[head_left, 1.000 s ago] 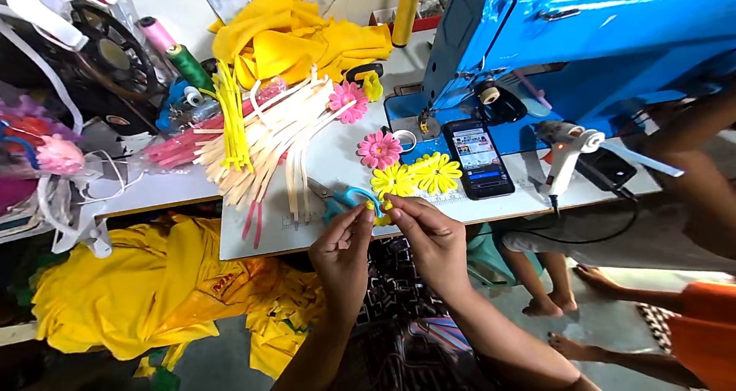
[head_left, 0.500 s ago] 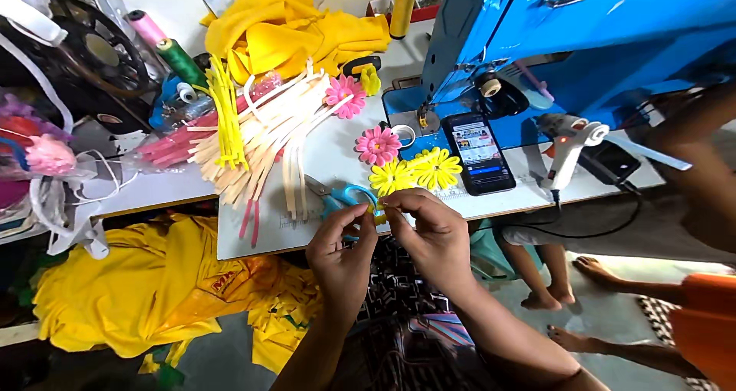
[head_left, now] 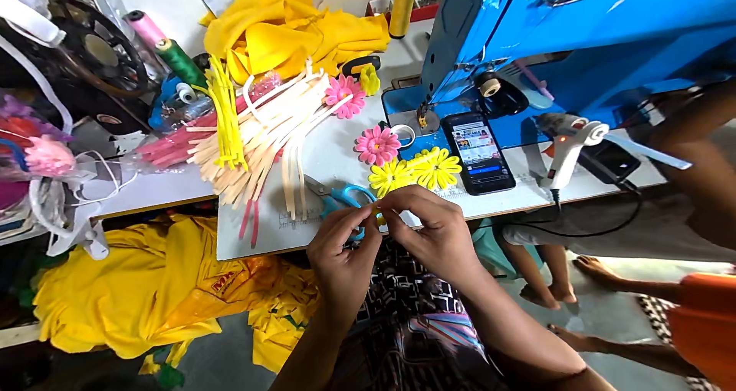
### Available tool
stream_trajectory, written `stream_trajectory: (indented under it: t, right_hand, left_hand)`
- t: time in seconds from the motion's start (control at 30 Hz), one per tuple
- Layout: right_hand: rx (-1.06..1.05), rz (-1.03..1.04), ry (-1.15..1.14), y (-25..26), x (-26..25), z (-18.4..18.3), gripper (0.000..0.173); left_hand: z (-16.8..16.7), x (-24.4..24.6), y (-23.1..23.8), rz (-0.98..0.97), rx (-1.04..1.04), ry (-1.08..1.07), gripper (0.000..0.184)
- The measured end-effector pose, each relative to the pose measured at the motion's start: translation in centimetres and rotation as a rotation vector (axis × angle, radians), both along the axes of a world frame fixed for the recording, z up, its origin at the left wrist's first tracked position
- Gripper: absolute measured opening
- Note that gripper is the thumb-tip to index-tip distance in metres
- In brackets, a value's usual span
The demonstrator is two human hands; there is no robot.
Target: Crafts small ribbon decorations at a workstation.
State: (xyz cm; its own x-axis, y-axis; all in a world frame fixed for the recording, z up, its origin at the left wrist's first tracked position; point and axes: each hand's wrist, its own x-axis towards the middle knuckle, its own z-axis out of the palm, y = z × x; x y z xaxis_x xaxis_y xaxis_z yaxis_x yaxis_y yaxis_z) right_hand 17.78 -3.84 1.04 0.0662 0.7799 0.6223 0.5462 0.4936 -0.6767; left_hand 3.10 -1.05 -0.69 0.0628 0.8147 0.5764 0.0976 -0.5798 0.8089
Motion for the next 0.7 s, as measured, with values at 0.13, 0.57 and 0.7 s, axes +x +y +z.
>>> stream_trajectory:
  t: [0.13,0.57,0.7]
  right_hand:
    - [-0.04,0.077,-0.035,0.1,1.2,0.2,0.014]
    - [0.153,0.238,-0.027,-5.4,4.2,4.8,0.015]
    - [0.338,0.271,0.062,-8.7,4.0,6.9,0.012]
  left_hand:
    - [0.2,-0.6,0.1,-0.071,-0.037,0.063,0.013]
    - [6.0,-1.1,-2.1,-0.426,0.146,0.187,0.009]
    - [9.7,-1.8,-3.6,-0.654,0.344,0.246,0.009]
